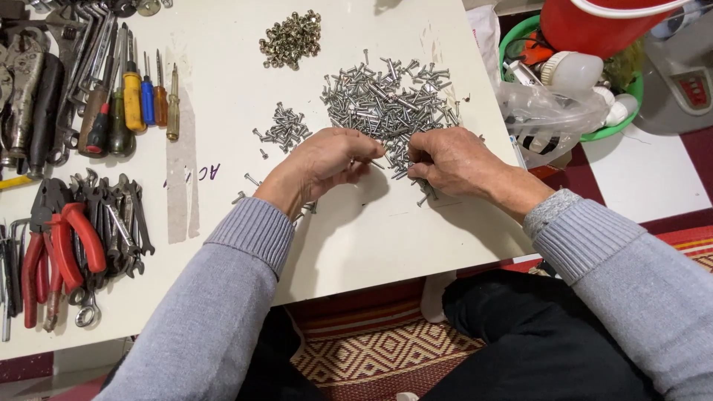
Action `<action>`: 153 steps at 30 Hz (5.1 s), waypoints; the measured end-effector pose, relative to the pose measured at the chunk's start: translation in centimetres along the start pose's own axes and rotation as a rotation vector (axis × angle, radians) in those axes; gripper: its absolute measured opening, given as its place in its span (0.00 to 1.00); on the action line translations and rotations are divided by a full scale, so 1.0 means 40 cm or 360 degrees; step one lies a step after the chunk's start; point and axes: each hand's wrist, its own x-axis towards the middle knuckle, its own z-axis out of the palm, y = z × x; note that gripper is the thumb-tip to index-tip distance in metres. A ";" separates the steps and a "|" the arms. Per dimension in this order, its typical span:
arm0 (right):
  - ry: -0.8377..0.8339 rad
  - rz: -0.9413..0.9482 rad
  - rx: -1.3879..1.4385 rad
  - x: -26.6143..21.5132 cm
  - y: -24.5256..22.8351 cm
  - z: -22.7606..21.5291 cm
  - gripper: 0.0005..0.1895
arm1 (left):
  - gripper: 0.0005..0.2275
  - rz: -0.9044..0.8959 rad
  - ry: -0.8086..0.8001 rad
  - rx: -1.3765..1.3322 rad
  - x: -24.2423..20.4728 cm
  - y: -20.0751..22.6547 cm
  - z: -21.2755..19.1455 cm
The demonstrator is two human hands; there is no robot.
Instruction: Sorting various types and sizes of screws from a large pile into smaller organized groups on a workbench.
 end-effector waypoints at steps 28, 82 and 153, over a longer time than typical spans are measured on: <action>-0.0002 -0.0036 -0.0249 0.015 0.009 0.015 0.08 | 0.14 0.0320 0.0274 0.0592 0.044 -0.020 0.020; 0.0222 0.0177 0.0239 -0.019 0.023 -0.017 0.10 | 0.11 0.0145 0.0511 0.1822 -0.249 -0.028 -0.168; -0.0184 -0.0013 -0.0115 -0.071 -0.059 -0.040 0.09 | 0.24 -0.0094 0.0127 -0.0858 -0.181 -0.087 0.094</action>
